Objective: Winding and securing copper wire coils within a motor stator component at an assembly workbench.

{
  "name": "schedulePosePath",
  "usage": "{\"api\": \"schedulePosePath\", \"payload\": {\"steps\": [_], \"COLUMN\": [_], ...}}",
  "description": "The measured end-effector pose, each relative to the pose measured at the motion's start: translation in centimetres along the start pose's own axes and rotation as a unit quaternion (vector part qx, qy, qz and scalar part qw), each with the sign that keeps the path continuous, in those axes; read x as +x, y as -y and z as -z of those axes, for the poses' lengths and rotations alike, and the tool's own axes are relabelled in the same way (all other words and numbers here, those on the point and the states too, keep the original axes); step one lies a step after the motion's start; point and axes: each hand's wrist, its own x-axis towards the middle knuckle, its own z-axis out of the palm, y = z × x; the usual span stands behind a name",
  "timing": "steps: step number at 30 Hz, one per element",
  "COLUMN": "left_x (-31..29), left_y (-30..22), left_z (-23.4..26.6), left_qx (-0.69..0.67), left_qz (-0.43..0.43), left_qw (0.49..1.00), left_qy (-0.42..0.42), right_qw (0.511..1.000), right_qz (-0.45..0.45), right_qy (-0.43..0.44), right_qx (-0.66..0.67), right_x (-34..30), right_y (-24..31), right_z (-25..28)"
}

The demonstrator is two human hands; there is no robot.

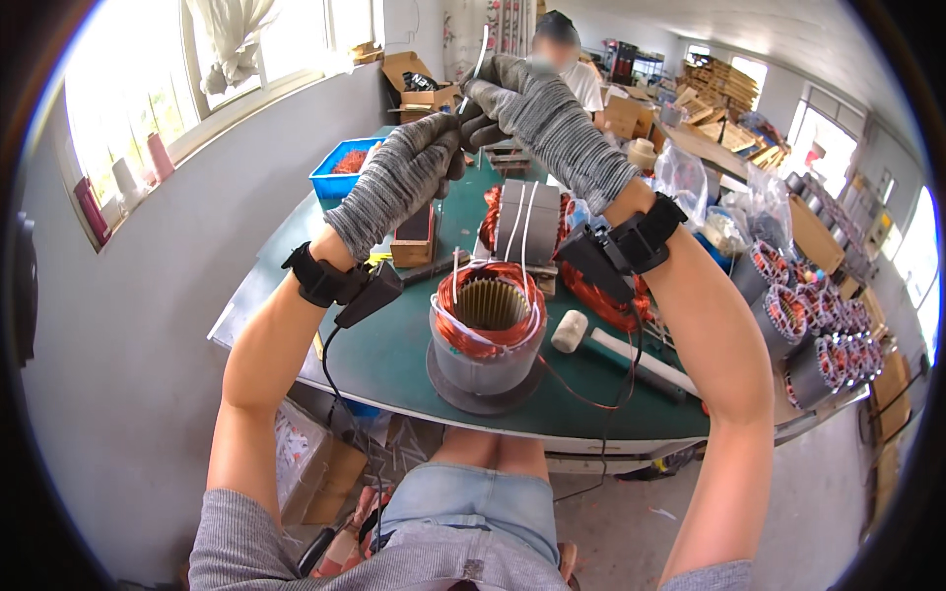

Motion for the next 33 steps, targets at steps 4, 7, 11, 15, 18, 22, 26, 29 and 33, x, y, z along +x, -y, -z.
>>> {"api": "schedulePosePath", "payload": {"steps": [4, 7, 11, 15, 18, 22, 26, 29, 33], "left_x": [-0.6, -1.9, -5.3, -8.3, -11.0, -14.5, -15.7, -15.9, -15.9], "left_y": [0.1, -0.5, 3.3, 5.9, 6.6, 8.8, 9.7, 11.1, 13.3], "left_z": [-0.1, 0.5, 0.8, 0.2, 0.2, -2.1, -3.9, -6.0, -8.3], "left_qx": [-0.049, -0.095, 0.068, -0.165, -0.213, -0.227, -0.119, 0.002, -0.307], "left_qz": [-0.016, 0.055, 0.129, 0.165, 0.203, 0.227, 0.223, 0.136, 0.188], "left_qw": [0.999, 0.993, 0.974, 0.956, 0.953, 0.945, 0.965, 0.991, 0.926], "left_qy": [-0.004, 0.029, 0.175, 0.177, 0.068, 0.055, 0.066, -0.020, -0.115], "right_qw": [0.999, 0.994, 0.993, 0.974, 0.957, 0.941, 0.955, 0.920, 0.938], "right_qz": [0.020, -0.008, 0.053, -0.058, 0.009, -0.017, 0.014, 0.019, 0.064], "right_qy": [0.027, 0.028, 0.086, 0.162, 0.246, 0.277, 0.225, 0.311, 0.295], "right_qx": [-0.042, -0.106, -0.066, -0.149, -0.151, -0.194, -0.193, -0.239, -0.168], "right_x": [-0.1, 0.2, -1.2, -3.0, -4.9, -6.0, -4.8, -6.0, -5.8], "right_y": [-0.1, -1.0, -2.9, -4.9, -8.6, -11.6, -9.5, -10.3, -10.9], "right_z": [-0.4, -0.7, -0.6, -4.3, -7.3, -8.7, -9.1, -9.5, -9.3]}}
